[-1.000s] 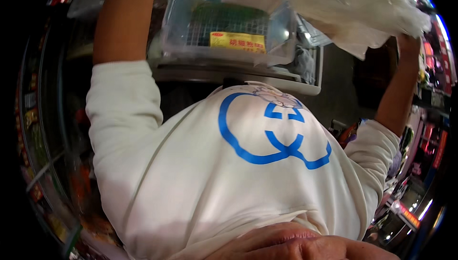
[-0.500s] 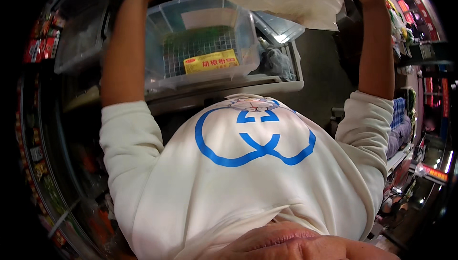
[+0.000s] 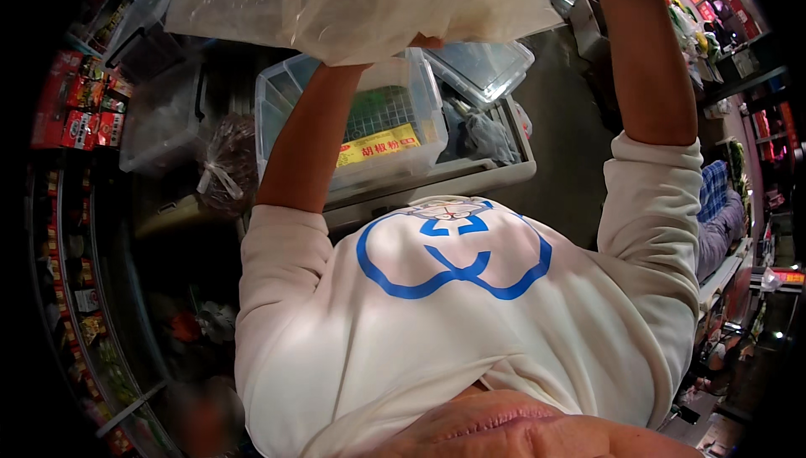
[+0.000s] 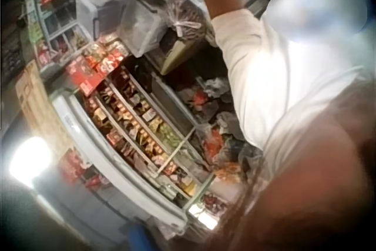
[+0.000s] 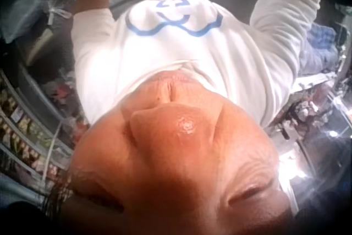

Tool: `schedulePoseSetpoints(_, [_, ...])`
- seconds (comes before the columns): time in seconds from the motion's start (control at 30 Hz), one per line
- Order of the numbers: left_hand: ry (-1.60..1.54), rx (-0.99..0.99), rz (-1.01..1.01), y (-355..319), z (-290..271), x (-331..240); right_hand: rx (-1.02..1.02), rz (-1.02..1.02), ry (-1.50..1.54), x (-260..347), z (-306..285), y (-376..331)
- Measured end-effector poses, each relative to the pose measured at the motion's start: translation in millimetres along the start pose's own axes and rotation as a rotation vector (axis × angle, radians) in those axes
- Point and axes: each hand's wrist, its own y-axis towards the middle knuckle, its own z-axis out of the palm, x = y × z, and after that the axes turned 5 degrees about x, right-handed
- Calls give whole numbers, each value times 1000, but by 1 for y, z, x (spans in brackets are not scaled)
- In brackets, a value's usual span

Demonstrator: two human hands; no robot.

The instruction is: The person opens and closes clear plastic containers, transfers dried red chilies into a bag, wipes the container with a cloth, and stacks the containers on a shelf. They also handle a yellow-labeled box and a white plastic bag during the process.

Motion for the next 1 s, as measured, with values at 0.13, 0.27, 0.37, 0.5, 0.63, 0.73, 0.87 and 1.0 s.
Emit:
schedulePoseSetpoints(0.13, [-46, -39, -35, 15, -13, 8, 5, -3, 85, -7, 25, 12])
schedulePoseSetpoints(0.27, [-85, -64, -50, 19, -20, 6, -3, 12, 121, -24, 27, 27])
schedulePoseSetpoints(0.37, [-134, -67, -54, 21, -18, 7, -26, 40, 120, -45, 10, 44])
schedulePoseSetpoints(0.5, [-203, -82, -113, 10, -21, 21, -12, 102, 139, -96, -20, 82])
schedulePoseSetpoints(0.63, [-315, -99, -182, -8, -21, 25, -156, 116, 119, -123, 33, 62])
schedulePoseSetpoints(0.73, [-462, -75, -189, -4, -13, 14, -152, 71, 137, -115, 27, 56])
schedulePoseSetpoints(0.87, [-657, -68, -208, 9, -18, 8, -78, -1, -211, -113, -7, 57])
schedulePoseSetpoints(1.0, [-807, -138, -252, 1, -45, 18, 144, 60, -664, -82, 11, 24])
